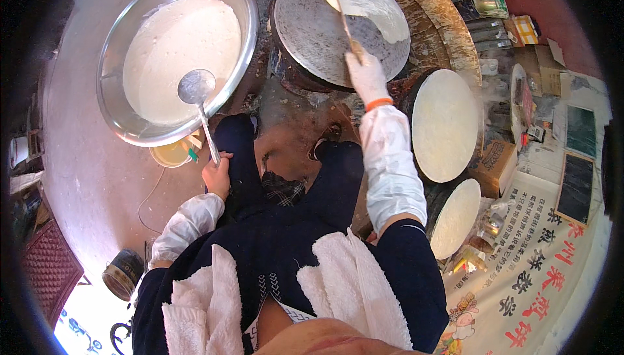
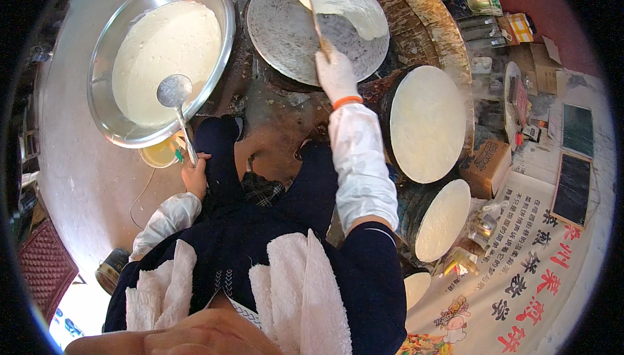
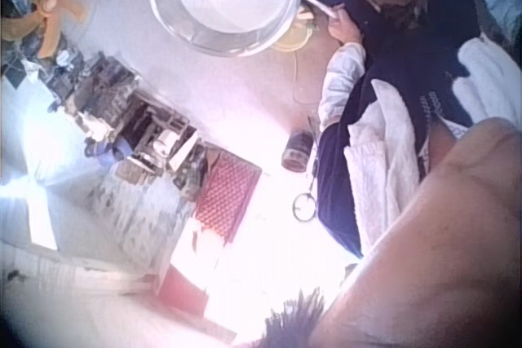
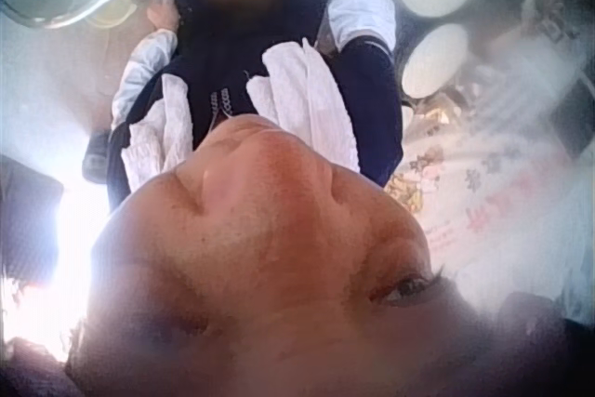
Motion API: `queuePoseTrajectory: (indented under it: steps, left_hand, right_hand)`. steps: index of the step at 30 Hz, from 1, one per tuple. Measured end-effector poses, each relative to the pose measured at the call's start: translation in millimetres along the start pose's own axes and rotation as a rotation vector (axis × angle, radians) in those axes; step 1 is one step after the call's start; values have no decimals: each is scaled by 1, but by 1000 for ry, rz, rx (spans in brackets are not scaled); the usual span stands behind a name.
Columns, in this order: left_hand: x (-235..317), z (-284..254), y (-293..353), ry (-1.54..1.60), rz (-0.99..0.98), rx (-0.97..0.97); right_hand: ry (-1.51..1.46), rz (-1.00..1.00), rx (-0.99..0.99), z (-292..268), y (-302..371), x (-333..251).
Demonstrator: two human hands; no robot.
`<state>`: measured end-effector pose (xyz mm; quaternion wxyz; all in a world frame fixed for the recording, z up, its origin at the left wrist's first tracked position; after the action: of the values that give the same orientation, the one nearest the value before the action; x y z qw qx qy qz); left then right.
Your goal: The person prepares crepes on multiple round griddles. They ladle batter onto the hot surfaces, spread it into thin circles using a wooden tool, and flip the crepes to cook both sides. Finished crepes are stacked on a nearby tray.
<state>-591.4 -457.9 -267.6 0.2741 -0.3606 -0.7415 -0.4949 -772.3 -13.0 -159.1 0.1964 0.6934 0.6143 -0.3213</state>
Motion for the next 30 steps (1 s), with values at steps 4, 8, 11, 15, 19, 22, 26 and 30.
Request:
queuePoseTrajectory:
  steps: [4, 8, 11, 15, 19, 22, 26, 30]
  left_hand:
    - [2, 1, 2, 25, 33, 27]
    - [-4, -2, 3, 10, 43, 66]
    - [3, -2, 6, -36, 33, 82]
    - [-4, -2, 7, -26, 10, 108]
    - [-2, -4, 12, -40, -6, 130]
    - [-4, -6, 14, -81, -14, 160]
    - [-7, -7, 10, -134, -1, 198]
    - [-5, -7, 13, -136, -7, 205]
  right_hand:
    - [100, -56, 145, -51, -7, 42]
    - [-1, 166, -58, -61, -39, 77]
    - [-107, 85, -185, -42, -32, 48]
    - [-79, -155, -216, -21, 13, 10]
    - [43, -145, -201, -47, 8, 8]
    - [225, -145, -83, -63, -48, 27]
    - [103, -191, -241, -55, -99, 28]
    - [-7, -297, -378, -18, -64, 27]
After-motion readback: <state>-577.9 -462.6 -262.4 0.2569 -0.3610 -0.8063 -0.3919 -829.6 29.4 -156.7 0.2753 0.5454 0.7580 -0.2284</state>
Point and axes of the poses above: each hand's wrist, its own y-axis away from the middle knuckle, its own z-axis out of the palm, x = y × z, the point moved 7 cm from there along -y, towards the middle knuckle, and after that the axes turned 10 degrees about -z, right-handed, at the moved point
